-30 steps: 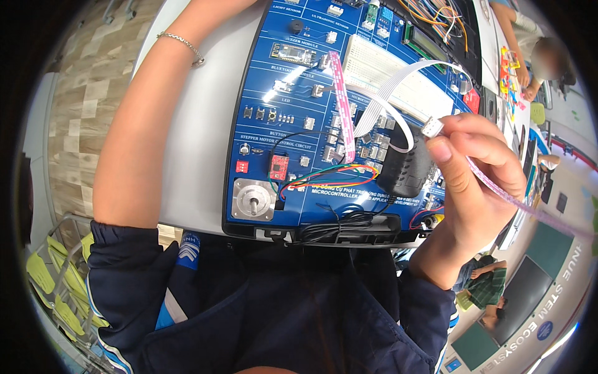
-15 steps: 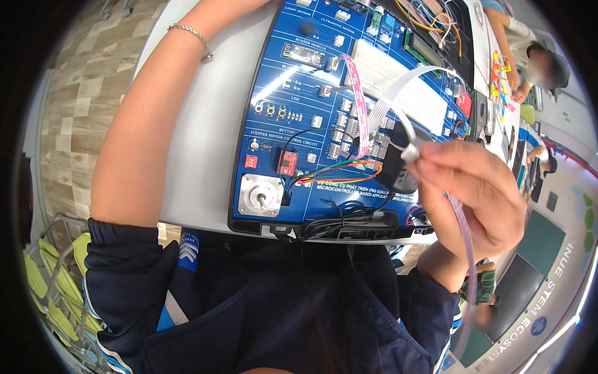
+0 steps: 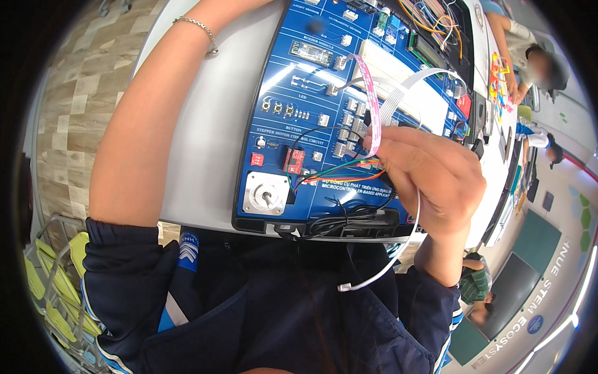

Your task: The person connects a ribbon cable to a microcontroller development board, then plugs in a USB cable and a power adapter. The person adjusts the board and wires on the table.

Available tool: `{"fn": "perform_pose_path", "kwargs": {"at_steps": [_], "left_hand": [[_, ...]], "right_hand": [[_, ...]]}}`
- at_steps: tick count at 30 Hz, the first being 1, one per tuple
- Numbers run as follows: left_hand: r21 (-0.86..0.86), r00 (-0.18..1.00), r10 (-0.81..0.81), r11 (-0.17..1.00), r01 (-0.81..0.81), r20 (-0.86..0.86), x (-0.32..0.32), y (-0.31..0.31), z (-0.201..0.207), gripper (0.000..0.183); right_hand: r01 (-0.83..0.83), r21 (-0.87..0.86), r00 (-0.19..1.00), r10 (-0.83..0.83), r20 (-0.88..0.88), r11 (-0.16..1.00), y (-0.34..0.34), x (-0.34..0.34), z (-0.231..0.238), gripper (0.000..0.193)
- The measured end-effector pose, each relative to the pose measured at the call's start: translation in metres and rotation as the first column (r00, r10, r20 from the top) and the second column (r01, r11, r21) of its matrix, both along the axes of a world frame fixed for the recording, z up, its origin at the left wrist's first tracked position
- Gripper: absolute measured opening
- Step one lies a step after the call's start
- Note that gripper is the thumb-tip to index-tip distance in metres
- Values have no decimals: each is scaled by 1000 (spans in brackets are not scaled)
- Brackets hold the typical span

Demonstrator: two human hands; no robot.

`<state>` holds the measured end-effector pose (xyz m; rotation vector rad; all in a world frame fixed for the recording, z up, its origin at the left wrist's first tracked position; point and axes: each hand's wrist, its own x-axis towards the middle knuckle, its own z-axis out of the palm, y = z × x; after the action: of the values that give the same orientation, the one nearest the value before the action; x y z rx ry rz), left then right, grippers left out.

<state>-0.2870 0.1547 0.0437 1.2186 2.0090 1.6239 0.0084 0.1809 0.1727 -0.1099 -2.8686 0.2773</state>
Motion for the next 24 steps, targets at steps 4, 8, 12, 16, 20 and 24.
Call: {"fn": "perform_pose_path", "kwargs": {"at_steps": [4, 8, 12, 16, 20, 24], "left_hand": [[-13, 1000, 5, 1000, -5, -15, 0, -1, 1, 31], [-16, 1000, 10, 1000, -11, -26, 0, -1, 2, 32], [-7, 999, 31, 999, -31, -22, 1, -1, 1, 31], [-13, 1000, 16, 1000, -16, -6, 1, -2, 2, 31], [-9, 1000, 9, 1000, -9, 4, 1, -1, 1, 30], [-13, 1000, 19, 1000, -19, -4, 2, -2, 1, 30]], "right_hand": [[-119, 49, 993, 118, 19, 992, 3, -4, -5, 24], [-150, 185, 987, 135, 91, 971, 2, -5, -1, 32], [-145, 266, 980, 100, 174, 953, -2, -3, 5, 32], [-170, 261, 978, 130, 164, 950, 0, -9, 8, 32], [-124, 258, 991, 107, 76, 958, 7, -8, 6, 31], [-34, 246, 999, 35, 0, 969, 4, -12, 9, 28]]}}
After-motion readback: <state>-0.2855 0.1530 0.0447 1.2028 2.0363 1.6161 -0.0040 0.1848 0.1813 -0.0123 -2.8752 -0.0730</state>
